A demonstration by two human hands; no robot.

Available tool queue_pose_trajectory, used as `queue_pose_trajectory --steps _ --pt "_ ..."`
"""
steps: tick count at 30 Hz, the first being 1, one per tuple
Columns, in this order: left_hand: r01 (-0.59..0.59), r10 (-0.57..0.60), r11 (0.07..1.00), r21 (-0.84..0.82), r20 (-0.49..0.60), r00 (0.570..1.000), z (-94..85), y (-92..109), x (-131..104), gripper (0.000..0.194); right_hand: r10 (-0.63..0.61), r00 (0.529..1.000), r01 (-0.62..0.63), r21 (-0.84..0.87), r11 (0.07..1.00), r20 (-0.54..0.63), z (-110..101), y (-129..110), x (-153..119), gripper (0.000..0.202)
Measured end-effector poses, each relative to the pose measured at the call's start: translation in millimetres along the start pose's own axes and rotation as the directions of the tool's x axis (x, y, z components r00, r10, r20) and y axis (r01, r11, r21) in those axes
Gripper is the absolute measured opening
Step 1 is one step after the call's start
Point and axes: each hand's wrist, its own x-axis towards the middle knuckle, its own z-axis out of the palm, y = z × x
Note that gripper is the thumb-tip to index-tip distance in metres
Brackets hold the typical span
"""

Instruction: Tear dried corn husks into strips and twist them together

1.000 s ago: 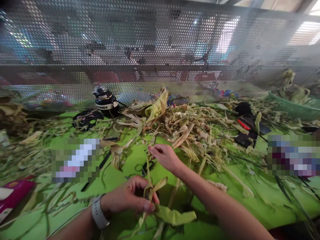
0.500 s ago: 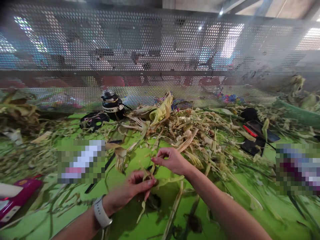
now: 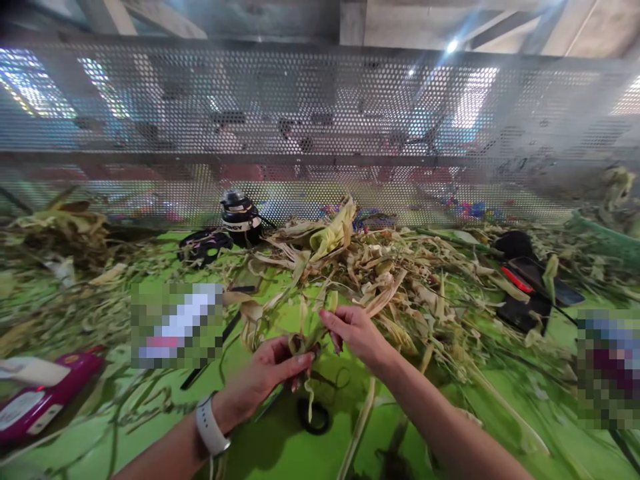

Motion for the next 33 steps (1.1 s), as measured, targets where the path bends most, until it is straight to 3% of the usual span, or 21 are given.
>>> queue_pose_trajectory --steps 5,10,12,14,16,18,22,25,29,33 --pt "0.009 -0.008 1.000 0.025 -0.054 0.999 -0.7 -1.2 -0.2 0.030 -0.041 0.991 0.036 -0.044 0.998 -0.130 2.4 4.8 5.3 0.055" --pt "-0.094 0.087 0.995 -0.038 -0.157 0.984 -8.7 -1.4 3.6 0.023 -0.028 0.999 0.032 -0.192 0.981 0.027 2.3 -2.3 -2.8 0.055" --pt "-0.130 0.120 0.990 -0.054 -0.150 0.981 -12.1 -0.4 5.6 0.023 -0.099 0.989 0.132 -0.358 0.924 0.109 6.4 -6.3 -9.0 0.050" --pt "-0.132 0.122 0.989 -0.070 -0.142 0.982 -14.3 0.0 7.2 0.023 -0.199 0.971 0.239 -0.541 0.807 0.132 11.8 -7.3 -13.6 0.041" --pt "-0.119 0.103 0.989 -0.089 -0.166 0.981 -15.4 -0.7 8.4 0.022 -0.281 0.954 0.275 -0.674 0.686 0.104 16.6 -5.0 -15.3 0.035" --pt "-0.111 0.089 0.987 -0.112 -0.190 0.978 -15.6 -2.0 9.2 0.020 -0.308 0.946 0.283 -0.723 0.629 0.103 19.2 -1.0 -14.6 0.032" --pt "-0.103 0.081 0.982 -0.155 -0.143 0.986 -14.9 -1.8 9.1 0.019 -0.246 0.943 0.332 -0.644 0.689 0.223 19.3 4.7 -11.0 0.027" --pt "-0.103 0.085 0.982 -0.158 -0.114 0.990 -14.1 2.4 7.9 0.021 -0.248 0.943 0.332 -0.597 0.731 0.221 18.2 2.7 -10.7 0.023" --pt "-0.133 0.118 0.988 -0.078 -0.175 0.977 -15.9 6.7 8.2 0.021 -0.261 0.937 0.350 -0.590 0.728 0.233 15.0 -7.0 -13.8 0.026" --pt "-0.134 0.116 0.990 -0.053 -0.256 0.960 -19.9 10.1 10.2 0.026 -0.193 0.944 0.316 -0.569 0.759 0.267 6.1 -16.1 -16.8 0.027"
